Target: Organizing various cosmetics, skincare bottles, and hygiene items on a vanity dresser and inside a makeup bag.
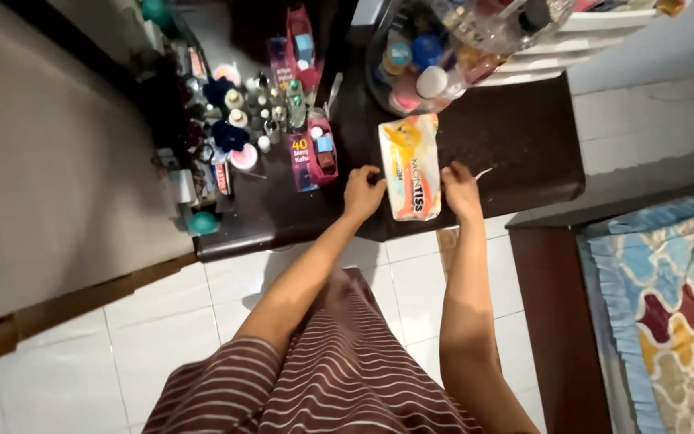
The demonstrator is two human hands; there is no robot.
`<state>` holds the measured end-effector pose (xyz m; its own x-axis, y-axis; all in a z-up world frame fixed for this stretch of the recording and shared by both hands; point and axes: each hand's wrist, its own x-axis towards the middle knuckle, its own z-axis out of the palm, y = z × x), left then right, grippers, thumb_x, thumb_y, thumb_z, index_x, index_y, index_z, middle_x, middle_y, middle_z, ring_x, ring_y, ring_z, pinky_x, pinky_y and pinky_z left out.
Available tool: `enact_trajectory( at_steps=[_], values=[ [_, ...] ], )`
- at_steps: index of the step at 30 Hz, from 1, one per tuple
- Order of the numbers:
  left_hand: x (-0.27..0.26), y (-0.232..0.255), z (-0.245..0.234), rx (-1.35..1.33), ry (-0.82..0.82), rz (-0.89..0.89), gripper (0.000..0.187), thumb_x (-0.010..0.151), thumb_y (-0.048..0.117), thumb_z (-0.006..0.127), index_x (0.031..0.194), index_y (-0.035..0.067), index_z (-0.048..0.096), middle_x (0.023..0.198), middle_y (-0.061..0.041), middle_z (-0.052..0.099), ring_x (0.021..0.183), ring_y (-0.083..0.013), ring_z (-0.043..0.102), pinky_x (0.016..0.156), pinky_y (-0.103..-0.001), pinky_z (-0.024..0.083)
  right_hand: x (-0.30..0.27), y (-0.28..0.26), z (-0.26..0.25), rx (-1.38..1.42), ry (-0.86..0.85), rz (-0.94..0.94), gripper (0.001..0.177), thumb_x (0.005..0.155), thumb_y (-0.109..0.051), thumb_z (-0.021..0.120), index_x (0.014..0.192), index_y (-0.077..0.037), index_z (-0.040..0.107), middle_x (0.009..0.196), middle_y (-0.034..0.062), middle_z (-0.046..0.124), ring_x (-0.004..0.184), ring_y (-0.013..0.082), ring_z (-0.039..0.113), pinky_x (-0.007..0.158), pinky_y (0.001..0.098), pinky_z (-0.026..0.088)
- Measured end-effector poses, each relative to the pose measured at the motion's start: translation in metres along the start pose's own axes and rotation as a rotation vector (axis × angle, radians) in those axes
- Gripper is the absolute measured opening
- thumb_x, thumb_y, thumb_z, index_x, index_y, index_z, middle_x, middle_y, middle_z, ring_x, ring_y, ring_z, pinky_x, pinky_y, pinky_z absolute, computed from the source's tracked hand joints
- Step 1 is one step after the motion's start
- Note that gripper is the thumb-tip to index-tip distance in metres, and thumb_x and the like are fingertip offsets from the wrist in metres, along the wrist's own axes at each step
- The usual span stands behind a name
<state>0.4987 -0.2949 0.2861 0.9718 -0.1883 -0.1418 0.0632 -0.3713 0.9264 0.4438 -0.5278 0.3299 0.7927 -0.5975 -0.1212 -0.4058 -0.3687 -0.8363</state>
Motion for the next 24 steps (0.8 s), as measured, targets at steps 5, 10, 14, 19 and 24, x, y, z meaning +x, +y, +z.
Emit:
enact_trajectory(
  at_steps=[5, 10, 14, 19, 24],
  values=[
    [0.001, -0.022, 0.009, -0.092, 0.092, -0.045, 0.041, 0.08, 0.024, 0.082, 0.112, 0.004, 0.067, 0.098, -0.015, 0.072, 0.085, -0.0257, 0.069, 0.075, -0.038, 0.056, -0.018, 0.019, 0.034, 0.112, -0.293, 0.126, 0.047, 0.09, -0.011, 0.069, 0.133, 0.007, 0.062, 0.098, 0.0129, 0.073, 0.078, 0.0149, 0.063, 0.066, 0.0297, 0.05],
    [0.012, -0.059, -0.03, -0.711, -0.069, -0.32, 0.033, 0.088, 0.016, 0.074, 0.116, 0.002, 0.063, 0.095, -0.004, 0.074, 0.081, -0.015, 0.072, 0.072, -0.031, 0.059, -0.062, -0.059, 0.082, 0.371, -0.318, 0.081, 0.038, 0.096, -0.011, 0.069, 0.128, 0.007, 0.064, 0.106, 0.0107, 0.071, 0.088, 0.0139, 0.063, 0.076, 0.0289, 0.052],
    [0.008, -0.064, -0.099, -0.804, 0.069, -0.287, 0.025, 0.103, 0.021, 0.062, 0.114, 0.001, 0.071, 0.09, -0.007, 0.067, 0.072, -0.014, 0.06, 0.063, -0.029, 0.05, -0.102, -0.098, 0.141, 0.892, -0.48, 0.165, 0.043, 0.102, -0.025, 0.059, 0.137, -0.002, 0.052, 0.123, 0.01, 0.066, 0.109, 0.0184, 0.064, 0.093, 0.0318, 0.055],
    [0.0, -0.173, -0.158, -0.776, 0.385, -0.145, 0.027, 0.102, 0.022, 0.062, 0.12, 0.003, 0.07, 0.109, -0.001, 0.072, 0.096, -0.0087, 0.066, 0.083, -0.023, 0.055, -0.084, 0.007, 0.246, 1.109, -0.501, 0.51, 0.062, 0.104, -0.05, 0.049, 0.148, -0.006, 0.049, 0.13, 0.0125, 0.062, 0.111, 0.0256, 0.064, 0.088, 0.0421, 0.054],
    [-0.048, -0.246, -0.196, -0.961, 0.479, -0.362, 0.034, 0.106, 0.027, 0.056, 0.127, 0.002, 0.065, 0.116, -0.004, 0.068, 0.105, -0.0125, 0.064, 0.09, -0.029, 0.052, -0.014, 0.109, 0.353, -0.16, -0.251, 0.294, 0.099, 0.074, -0.042, 0.086, 0.151, -0.012, 0.032, 0.135, 0.0198, 0.053, 0.113, 0.0364, 0.061, 0.076, 0.046, 0.06]
  ],
)
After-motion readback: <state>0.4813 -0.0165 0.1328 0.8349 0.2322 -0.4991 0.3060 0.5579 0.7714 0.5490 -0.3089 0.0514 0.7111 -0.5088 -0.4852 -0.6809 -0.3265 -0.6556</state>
